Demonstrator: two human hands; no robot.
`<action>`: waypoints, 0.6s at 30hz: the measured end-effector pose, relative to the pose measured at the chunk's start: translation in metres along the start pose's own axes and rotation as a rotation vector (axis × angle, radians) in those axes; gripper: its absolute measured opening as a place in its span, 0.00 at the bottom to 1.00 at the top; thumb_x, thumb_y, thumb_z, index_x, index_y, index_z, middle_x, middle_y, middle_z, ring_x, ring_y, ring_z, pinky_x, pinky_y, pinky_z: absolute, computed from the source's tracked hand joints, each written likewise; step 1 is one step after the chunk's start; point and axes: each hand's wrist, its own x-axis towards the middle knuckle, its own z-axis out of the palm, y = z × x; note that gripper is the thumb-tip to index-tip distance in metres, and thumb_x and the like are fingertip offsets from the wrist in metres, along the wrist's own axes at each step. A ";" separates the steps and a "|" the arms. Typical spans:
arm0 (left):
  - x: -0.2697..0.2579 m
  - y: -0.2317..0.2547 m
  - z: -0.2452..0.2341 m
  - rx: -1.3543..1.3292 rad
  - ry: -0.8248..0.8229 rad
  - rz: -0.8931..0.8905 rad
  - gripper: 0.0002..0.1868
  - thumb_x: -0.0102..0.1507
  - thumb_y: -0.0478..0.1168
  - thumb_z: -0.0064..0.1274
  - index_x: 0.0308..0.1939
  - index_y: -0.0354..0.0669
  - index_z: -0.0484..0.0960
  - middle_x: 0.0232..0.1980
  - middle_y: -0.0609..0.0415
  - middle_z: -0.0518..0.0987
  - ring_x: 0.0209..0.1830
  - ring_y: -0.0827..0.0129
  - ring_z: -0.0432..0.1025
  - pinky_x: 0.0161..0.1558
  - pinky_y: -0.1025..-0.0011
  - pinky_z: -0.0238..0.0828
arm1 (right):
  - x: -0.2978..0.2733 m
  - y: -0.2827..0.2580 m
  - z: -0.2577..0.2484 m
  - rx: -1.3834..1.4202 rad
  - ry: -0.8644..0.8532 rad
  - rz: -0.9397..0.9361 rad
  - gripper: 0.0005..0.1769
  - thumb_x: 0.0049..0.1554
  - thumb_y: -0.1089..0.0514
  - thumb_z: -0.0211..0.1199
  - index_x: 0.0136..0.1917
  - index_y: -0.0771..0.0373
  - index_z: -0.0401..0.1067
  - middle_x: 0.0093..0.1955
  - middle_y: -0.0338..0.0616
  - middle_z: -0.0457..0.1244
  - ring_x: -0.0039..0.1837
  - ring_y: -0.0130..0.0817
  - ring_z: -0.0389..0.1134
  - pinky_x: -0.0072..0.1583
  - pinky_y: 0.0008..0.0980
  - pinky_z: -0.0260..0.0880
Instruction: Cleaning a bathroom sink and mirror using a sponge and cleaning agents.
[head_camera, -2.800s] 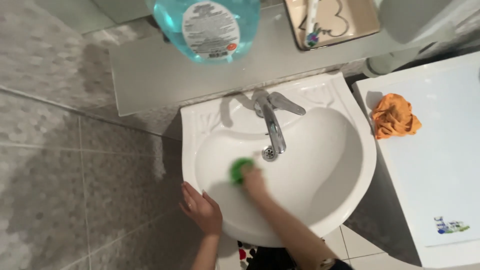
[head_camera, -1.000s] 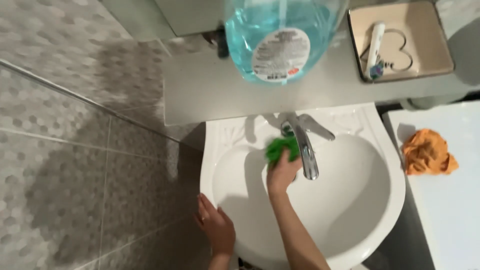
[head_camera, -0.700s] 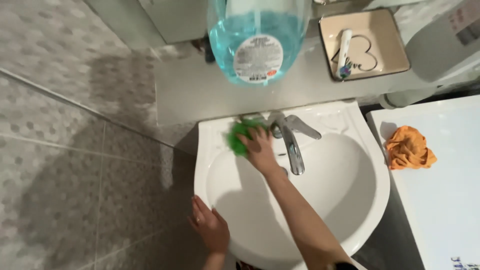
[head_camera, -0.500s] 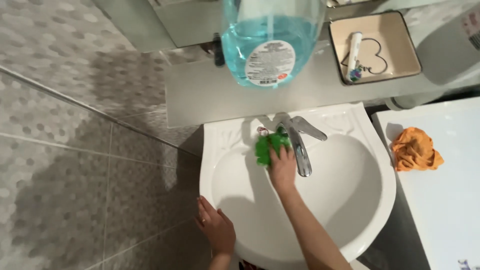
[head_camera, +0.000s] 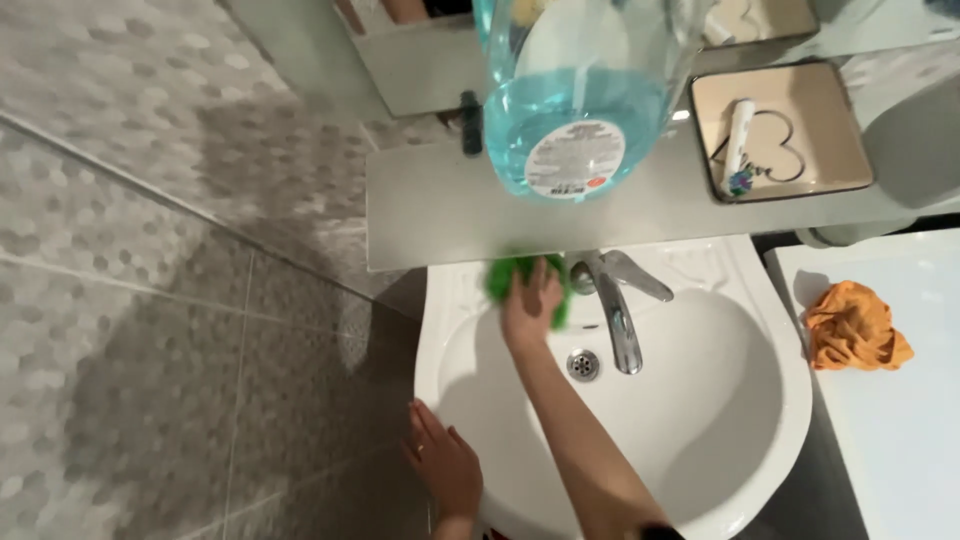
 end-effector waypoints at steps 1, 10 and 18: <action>0.002 0.000 -0.003 -0.006 -0.011 0.011 0.39 0.64 0.39 0.46 0.77 0.33 0.48 0.77 0.38 0.56 0.73 0.46 0.59 0.70 0.38 0.48 | 0.000 -0.023 0.023 0.178 -0.257 0.046 0.12 0.59 0.58 0.52 0.55 0.58 0.72 0.67 0.52 0.61 0.61 0.49 0.66 0.60 0.48 0.65; 0.003 0.002 -0.004 -0.049 -0.011 0.006 0.40 0.64 0.39 0.47 0.78 0.34 0.48 0.77 0.37 0.57 0.73 0.44 0.59 0.70 0.38 0.48 | 0.013 0.039 -0.032 0.493 -0.300 -0.048 0.24 0.56 0.63 0.61 0.67 0.60 0.73 0.75 0.60 0.56 0.72 0.60 0.55 0.70 0.55 0.57; -0.001 0.007 -0.006 -0.078 0.056 0.035 0.41 0.63 0.38 0.48 0.77 0.33 0.48 0.78 0.38 0.57 0.77 0.49 0.56 0.70 0.38 0.49 | 0.049 0.154 -0.187 0.770 -0.500 0.815 0.17 0.66 0.55 0.53 0.65 0.61 0.72 0.60 0.62 0.67 0.56 0.57 0.69 0.58 0.52 0.68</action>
